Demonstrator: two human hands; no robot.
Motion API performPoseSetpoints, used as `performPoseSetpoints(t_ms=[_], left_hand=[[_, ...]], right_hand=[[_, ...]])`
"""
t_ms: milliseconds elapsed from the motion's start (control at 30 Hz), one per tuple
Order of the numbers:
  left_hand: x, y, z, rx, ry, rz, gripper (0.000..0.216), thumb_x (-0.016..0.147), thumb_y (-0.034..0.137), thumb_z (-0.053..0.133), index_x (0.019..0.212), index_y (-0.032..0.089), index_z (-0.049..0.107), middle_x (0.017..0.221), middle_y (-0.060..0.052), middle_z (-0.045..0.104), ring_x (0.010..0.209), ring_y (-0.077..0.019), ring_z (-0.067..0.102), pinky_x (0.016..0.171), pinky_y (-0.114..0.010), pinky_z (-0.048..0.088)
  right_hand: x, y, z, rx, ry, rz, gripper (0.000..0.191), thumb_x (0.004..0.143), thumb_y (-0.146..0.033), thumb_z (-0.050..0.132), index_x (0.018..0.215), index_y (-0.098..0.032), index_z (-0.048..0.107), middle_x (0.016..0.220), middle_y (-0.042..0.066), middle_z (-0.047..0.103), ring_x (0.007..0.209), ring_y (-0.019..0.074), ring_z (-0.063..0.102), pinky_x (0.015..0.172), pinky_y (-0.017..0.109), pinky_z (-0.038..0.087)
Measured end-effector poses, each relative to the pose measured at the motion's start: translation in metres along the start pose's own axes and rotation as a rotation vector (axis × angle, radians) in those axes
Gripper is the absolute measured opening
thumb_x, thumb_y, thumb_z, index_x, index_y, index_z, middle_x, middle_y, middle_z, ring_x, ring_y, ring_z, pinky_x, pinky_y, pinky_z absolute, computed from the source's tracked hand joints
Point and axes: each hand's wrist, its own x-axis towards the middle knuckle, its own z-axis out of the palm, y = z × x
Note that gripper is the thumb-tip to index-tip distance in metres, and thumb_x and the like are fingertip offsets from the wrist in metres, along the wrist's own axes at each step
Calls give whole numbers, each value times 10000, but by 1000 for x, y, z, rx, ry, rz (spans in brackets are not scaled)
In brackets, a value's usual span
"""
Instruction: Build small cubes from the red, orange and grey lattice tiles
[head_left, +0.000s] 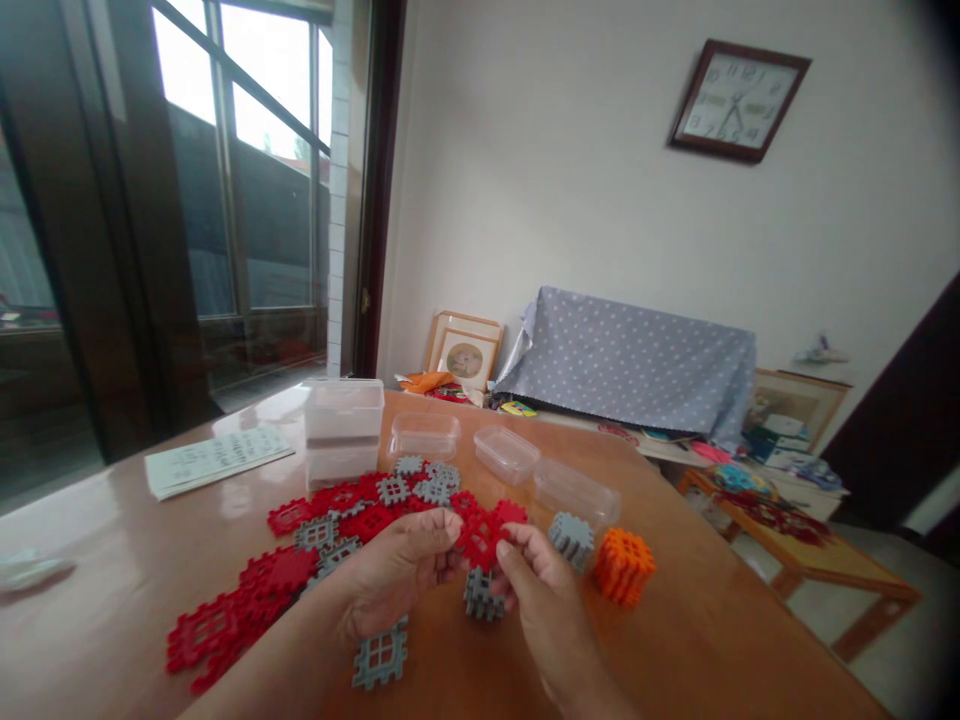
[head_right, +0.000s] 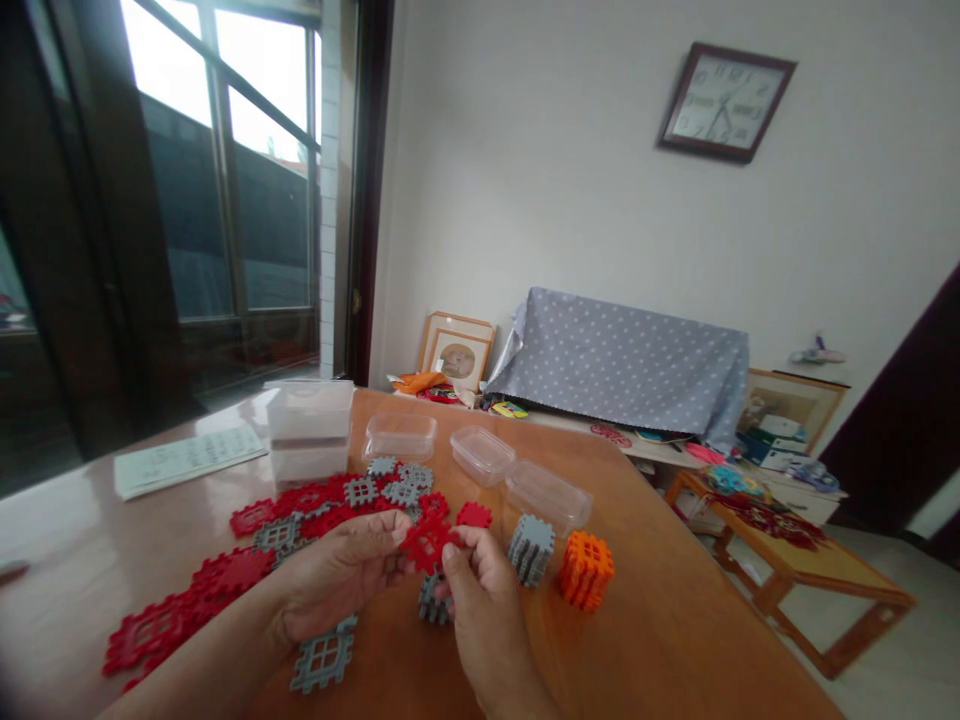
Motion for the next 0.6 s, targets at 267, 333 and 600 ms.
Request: performPoseSetpoints(t_ms=[267,333,600], left_hand=[[1,0,7,140,78,33,212,864,362,697,961,180,647,866,-7,648,782,-132,604,755,-264,420],[0,1,10,214,91,66,246,869,380,685,1009,178,658,880,-9,641,764,-123,574,720,-254,404],[3,-1,9,417,114,38,269,805,395,722,914,166,634,723,30,598,627,-97,503,635,-237,366]], right_hand=[[-1,-12,-4,64,14,12,335,894,-465,625,1074,-189,690,698,-19,603,613,128,537,569,233,407],[0,-8,-5,35,-10,25,345,897,-454,623,1111,-192,692,731,-21,601,607,118,510,576,234,409],[7,6,-5,-67,-4,-33,440,885,-506,617,1196,-200,670,900,28,668,740,167,579,642,270,473]])
